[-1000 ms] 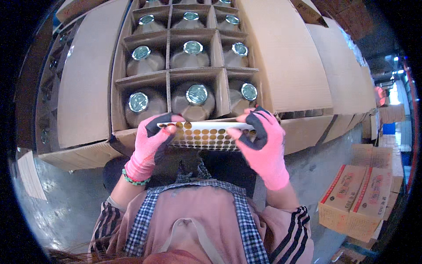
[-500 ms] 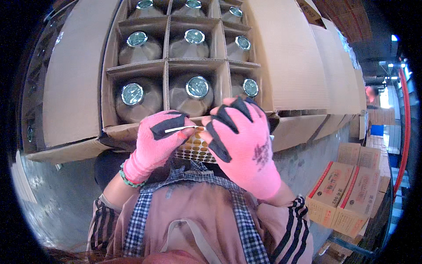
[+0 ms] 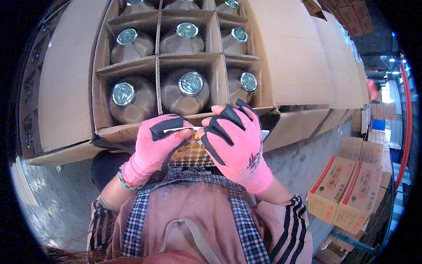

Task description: The person applies round stickers to the tops of glass jars arranged in a cardboard box. They peel individual stickers from a sheet and press them onto the jar lids one by one.

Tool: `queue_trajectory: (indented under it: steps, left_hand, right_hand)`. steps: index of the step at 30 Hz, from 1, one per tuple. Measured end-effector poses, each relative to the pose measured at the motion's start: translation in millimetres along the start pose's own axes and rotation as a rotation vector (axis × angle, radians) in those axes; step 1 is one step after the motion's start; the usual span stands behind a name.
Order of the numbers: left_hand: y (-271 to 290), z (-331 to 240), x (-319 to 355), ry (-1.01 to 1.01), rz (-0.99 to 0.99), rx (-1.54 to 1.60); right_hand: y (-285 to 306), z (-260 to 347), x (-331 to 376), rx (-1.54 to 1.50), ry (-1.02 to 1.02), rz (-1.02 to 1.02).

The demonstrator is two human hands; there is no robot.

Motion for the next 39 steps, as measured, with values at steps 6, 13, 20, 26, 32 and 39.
queue_trajectory:
  steps: [6, 13, 20, 26, 32, 39]
  left_hand:
    - [1.8, 7.5, -6.0, 0.102, 0.025, 0.047]
    - [-15.2, 25.5, -13.0, 0.342, 0.287, 0.030]
    - [-14.3, 30.4, -16.5, 0.272, 0.285, 0.019]
    - [-14.0, 29.3, -20.0, 0.261, 0.295, -0.010]
    - [-11.4, 31.6, -19.4, 0.170, 0.168, 0.102]
    - [-10.0, 21.4, -14.9, -0.033, 0.097, 0.200]
  right_hand:
    - [10.5, -17.5, 6.1, -0.415, -0.134, -0.029]
    - [-21.5, -111.1, 6.8, -0.301, -0.346, 0.250]
    - [-48.0, -133.2, -7.5, 0.223, -0.192, 0.394]
    - [-42.2, -129.4, -15.6, 0.397, -0.061, 0.373]
    - [5.2, -91.0, -1.1, -0.078, -0.341, -0.075]
    - [9.1, -25.9, 1.7, -0.193, -0.302, 0.363]
Point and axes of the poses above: each hand's wrist, its own x-axis away from the middle knuckle, its own y-axis out of the back of the hand, z = x × y, the point moved 2 cm from there along -x, towards the middle knuckle, and after that the axes turned 14 degrees about z, right-handed, at the moved point
